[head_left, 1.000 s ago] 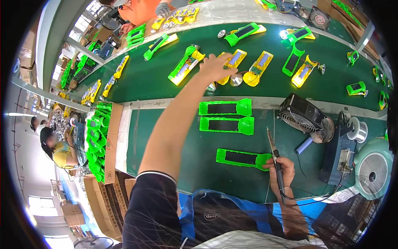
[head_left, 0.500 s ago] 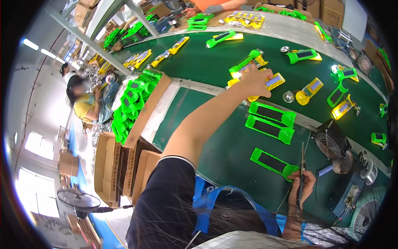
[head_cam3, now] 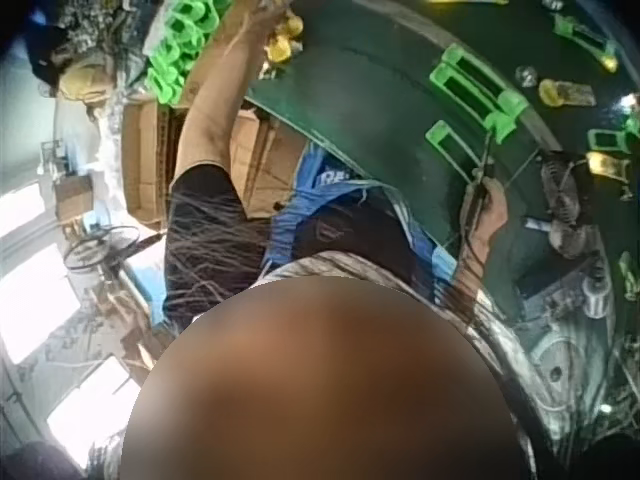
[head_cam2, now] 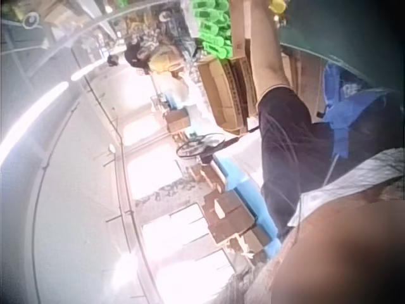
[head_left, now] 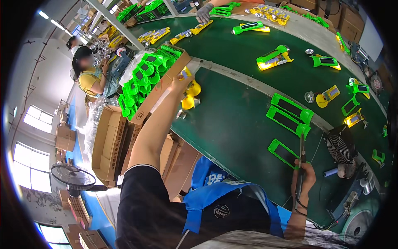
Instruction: Soldering electronic components to circuit boards and assembling them into plastic flashlight housings on an assembly line.
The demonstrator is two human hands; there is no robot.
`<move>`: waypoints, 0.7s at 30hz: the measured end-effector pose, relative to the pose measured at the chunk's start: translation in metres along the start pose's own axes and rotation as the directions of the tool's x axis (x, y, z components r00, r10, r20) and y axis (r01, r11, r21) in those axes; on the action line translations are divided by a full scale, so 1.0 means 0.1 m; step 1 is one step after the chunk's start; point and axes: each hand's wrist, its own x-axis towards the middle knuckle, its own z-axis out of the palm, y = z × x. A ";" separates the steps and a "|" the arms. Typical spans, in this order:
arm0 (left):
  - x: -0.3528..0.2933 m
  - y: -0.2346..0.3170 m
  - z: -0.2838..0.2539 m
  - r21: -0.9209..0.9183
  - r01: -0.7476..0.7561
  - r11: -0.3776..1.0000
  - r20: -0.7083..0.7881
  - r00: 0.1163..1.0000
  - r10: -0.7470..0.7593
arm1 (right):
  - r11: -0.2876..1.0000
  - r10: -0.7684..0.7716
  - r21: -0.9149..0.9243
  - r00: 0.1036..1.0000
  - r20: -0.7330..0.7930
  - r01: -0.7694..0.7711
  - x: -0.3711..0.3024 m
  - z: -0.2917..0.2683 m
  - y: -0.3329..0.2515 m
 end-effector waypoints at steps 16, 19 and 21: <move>-2.21 2.20 2.13 -0.429 -0.902 0.044 0.427 -0.159 0.890 | 0.978 0.188 0.122 0.971 -0.146 -0.171 -0.10 -0.05 0.01; -2.72 2.70 3.11 -0.344 -0.892 0.293 0.638 0.007 0.770 | 0.959 0.272 0.083 0.962 -0.029 -0.269 -0.14 -0.16 -0.03; -2.95 2.86 3.48 -0.271 -0.877 0.397 0.758 0.060 0.649 | 0.962 0.258 0.130 0.956 -0.137 -0.241 -0.07 -0.12 -0.05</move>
